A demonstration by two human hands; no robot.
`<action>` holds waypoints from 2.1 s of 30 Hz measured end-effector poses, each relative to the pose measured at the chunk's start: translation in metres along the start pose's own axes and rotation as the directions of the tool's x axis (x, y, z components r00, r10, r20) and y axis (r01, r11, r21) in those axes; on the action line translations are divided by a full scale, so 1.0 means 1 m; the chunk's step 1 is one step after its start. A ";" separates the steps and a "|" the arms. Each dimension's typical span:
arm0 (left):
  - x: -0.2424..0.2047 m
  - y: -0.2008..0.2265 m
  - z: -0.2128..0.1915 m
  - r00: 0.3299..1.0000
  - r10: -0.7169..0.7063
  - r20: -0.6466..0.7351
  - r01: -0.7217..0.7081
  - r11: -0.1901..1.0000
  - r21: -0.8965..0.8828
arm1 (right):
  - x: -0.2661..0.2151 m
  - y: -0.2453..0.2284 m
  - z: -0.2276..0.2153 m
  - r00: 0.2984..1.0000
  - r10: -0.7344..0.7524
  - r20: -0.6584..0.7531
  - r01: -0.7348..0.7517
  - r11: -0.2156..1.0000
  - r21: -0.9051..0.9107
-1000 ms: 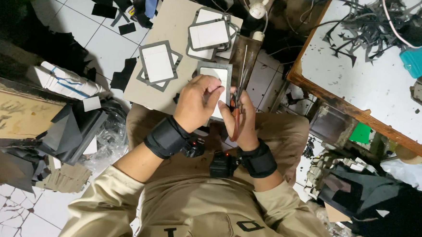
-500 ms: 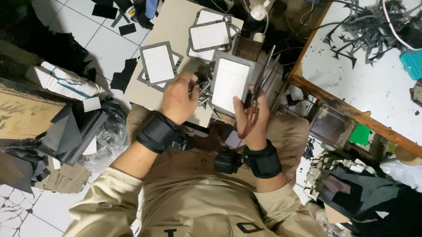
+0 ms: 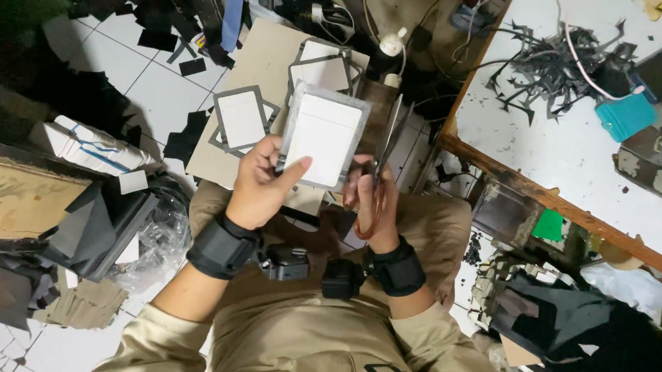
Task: The person trims excess material from small leather frames and components using scissors.
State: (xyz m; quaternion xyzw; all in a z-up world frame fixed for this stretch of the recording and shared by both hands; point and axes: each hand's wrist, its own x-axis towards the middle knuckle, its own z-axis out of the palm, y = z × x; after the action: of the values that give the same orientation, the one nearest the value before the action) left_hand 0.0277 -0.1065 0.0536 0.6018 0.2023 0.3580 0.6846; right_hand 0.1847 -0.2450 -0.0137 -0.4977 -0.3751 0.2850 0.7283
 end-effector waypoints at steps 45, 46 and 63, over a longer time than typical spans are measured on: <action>-0.017 0.047 -0.056 0.994 0.027 -0.104 -0.009 0.986 0.168 | -0.008 -0.037 0.008 0.928 0.090 0.363 -0.070 0.995 -0.069; -0.017 0.048 -0.057 0.994 0.024 -0.109 -0.006 0.986 0.168 | -0.008 -0.035 0.008 0.926 0.094 0.366 -0.074 0.995 -0.068; 0.001 0.038 -0.049 0.933 0.247 -0.264 -0.202 0.962 0.186 | -0.012 -0.045 0.029 0.811 0.061 0.581 -0.141 0.986 0.093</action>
State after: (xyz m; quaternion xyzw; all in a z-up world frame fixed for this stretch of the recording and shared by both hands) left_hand -0.0162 -0.0716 0.0813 0.6151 0.2558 0.4998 0.5536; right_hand 0.1562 -0.2552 0.0313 -0.3583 -0.5312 0.4845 0.5956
